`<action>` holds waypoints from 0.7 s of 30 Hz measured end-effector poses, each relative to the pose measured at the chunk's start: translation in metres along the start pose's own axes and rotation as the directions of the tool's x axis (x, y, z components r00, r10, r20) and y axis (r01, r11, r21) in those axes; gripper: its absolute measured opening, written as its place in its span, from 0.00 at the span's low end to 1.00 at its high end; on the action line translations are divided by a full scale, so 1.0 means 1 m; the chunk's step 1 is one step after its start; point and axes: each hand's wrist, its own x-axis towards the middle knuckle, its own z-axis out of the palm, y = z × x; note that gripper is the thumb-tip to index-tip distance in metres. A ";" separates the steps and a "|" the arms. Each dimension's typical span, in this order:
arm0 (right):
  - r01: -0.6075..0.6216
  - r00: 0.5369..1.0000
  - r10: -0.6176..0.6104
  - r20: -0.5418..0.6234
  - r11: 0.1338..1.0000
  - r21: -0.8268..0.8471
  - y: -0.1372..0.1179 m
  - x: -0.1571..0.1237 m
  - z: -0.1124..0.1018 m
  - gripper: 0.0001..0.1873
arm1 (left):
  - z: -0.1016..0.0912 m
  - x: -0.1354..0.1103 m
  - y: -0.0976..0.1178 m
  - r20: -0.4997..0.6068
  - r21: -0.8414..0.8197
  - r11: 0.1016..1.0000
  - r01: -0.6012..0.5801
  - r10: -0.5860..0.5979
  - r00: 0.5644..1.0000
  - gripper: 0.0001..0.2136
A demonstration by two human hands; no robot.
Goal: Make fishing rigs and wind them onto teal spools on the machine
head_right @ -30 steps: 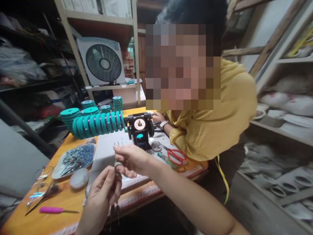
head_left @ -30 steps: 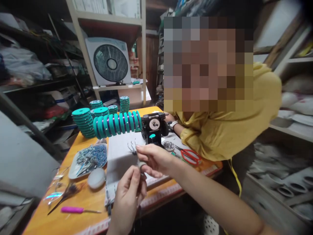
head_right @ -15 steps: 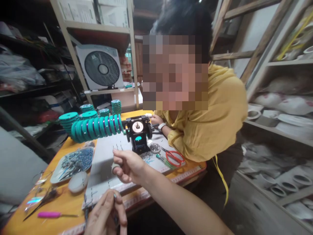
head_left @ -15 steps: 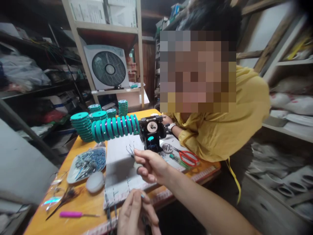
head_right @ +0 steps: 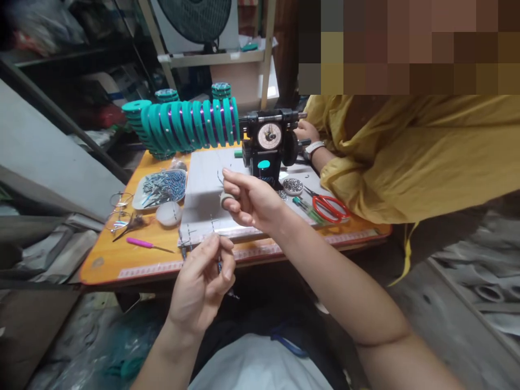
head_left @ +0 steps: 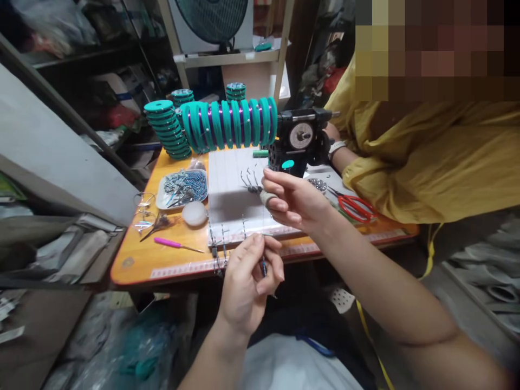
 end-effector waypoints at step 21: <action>-0.012 1.000 0.012 0.011 1.000 -0.005 0.002 0.001 0.002 0.26 | -0.007 -0.001 0.001 0.081 -0.031 0.999 0.030 -0.027 0.996 0.11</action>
